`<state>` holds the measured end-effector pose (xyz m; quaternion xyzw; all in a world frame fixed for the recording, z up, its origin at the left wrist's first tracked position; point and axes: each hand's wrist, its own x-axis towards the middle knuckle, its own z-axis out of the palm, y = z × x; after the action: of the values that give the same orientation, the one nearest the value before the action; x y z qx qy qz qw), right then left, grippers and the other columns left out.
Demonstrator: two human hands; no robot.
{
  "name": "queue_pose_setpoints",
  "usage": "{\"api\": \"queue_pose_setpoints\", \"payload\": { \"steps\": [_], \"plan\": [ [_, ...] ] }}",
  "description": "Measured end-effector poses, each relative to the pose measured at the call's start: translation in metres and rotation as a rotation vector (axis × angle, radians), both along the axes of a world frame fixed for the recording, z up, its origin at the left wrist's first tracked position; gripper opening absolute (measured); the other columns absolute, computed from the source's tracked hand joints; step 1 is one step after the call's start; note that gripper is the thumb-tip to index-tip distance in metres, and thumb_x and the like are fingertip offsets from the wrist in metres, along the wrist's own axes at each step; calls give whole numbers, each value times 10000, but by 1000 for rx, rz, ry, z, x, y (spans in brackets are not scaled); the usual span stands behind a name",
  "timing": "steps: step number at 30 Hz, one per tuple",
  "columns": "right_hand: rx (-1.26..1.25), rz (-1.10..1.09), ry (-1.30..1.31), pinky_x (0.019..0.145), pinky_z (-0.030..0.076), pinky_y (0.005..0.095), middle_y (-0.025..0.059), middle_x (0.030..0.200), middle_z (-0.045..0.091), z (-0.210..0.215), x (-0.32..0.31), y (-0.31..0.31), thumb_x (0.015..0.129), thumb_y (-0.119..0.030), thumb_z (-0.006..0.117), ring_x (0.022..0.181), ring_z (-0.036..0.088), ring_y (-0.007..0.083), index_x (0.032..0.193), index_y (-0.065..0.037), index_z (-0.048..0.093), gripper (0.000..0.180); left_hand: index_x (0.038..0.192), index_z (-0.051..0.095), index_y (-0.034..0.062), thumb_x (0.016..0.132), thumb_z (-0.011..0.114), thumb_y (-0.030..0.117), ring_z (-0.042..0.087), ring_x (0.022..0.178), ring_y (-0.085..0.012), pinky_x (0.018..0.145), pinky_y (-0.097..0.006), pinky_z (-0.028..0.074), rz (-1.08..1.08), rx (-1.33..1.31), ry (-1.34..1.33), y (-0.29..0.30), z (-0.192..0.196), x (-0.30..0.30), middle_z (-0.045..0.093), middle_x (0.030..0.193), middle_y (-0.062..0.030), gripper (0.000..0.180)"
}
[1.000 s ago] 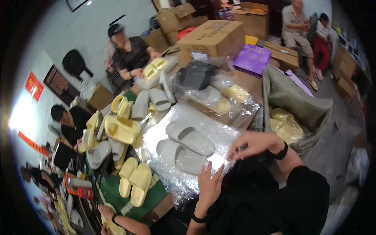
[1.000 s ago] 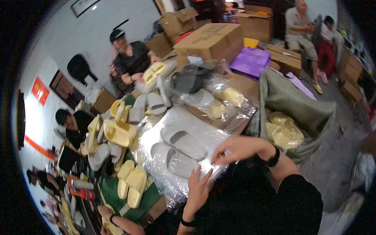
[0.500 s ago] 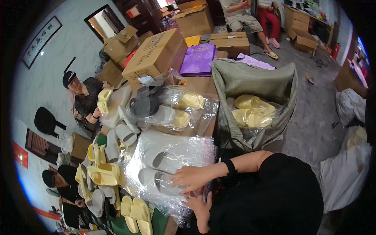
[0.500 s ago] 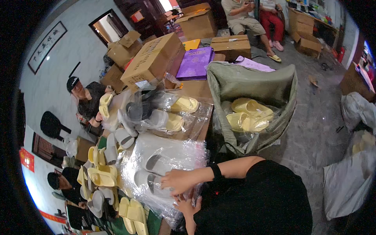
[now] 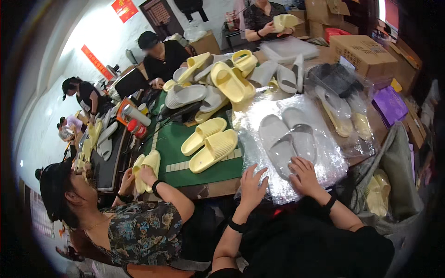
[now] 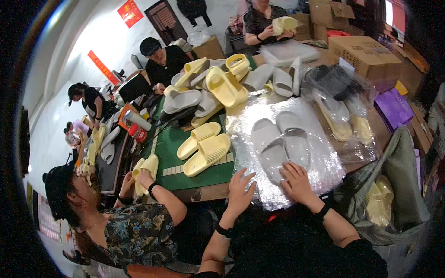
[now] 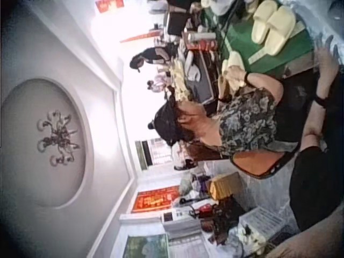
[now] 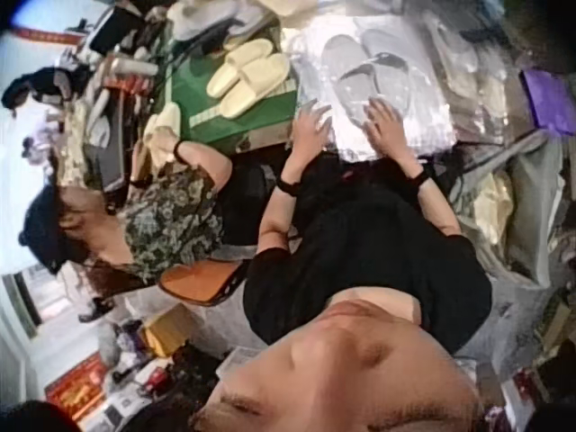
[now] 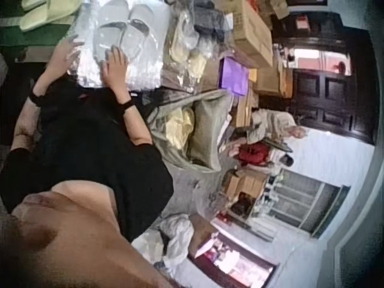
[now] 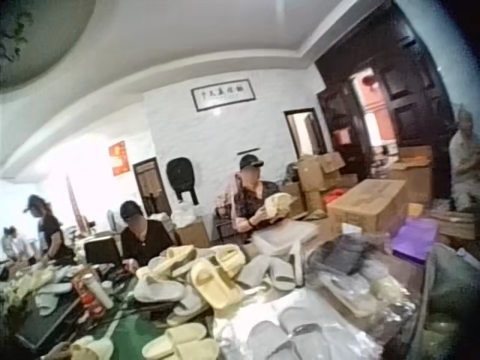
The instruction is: The recorder sorts through various colors of sandals, puts them into individual plastic bags, and then places the bagged sandals into a large green sack.
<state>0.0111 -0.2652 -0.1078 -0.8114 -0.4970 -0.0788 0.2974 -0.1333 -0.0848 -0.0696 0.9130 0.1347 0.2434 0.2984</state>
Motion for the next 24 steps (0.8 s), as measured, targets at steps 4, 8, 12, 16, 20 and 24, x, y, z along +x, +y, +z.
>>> {"api": "queue_pose_setpoints", "payload": {
  "steps": [4,8,12,16,20,24],
  "plan": [
    [-3,6,1,1031,266,420,112,1311,459,3,-2,0,837,-241,564,1256,369,280,1173,-72,521,379,1182,581,154,821,616,183,347,1230,-392,1006,-485,282,26,12,34,2,-18,-8,405,1322,-198,363],
    [-6,12,12,1029,269,417,116,1309,461,6,1,-1,837,-233,567,1255,370,285,1175,-67,517,380,1200,565,135,825,609,183,344,1241,-397,1026,-474,267,59,65,63,14,-26,0,380,1342,-221,381],
    [-19,20,27,1026,269,425,125,1320,446,10,4,-3,835,-227,573,1260,361,285,1174,-68,519,378,1192,530,22,810,613,141,424,1166,-396,1000,-452,318,241,138,-74,68,1,17,481,1213,-236,408],
    [43,74,135,1021,270,436,145,1306,442,19,7,-5,817,-257,601,1259,351,303,1183,-68,514,421,1129,527,-34,801,594,70,491,1071,-381,930,-425,374,460,148,-126,146,2,15,536,1112,-232,350],
    [108,-477,-122,985,305,465,160,1236,494,21,36,-25,732,-399,689,1164,432,336,1245,-33,460,670,1085,558,-15,821,583,97,539,986,-373,866,-420,419,291,-38,-41,126,20,38,576,1048,-212,288],
    [-280,-688,221,942,338,460,195,1197,519,41,63,-39,680,-485,722,1139,458,324,1216,86,442,833,1069,588,3,840,581,142,547,988,-372,872,-410,425,-61,-159,102,48,22,37,602,1017,-200,268]
  ]
}}
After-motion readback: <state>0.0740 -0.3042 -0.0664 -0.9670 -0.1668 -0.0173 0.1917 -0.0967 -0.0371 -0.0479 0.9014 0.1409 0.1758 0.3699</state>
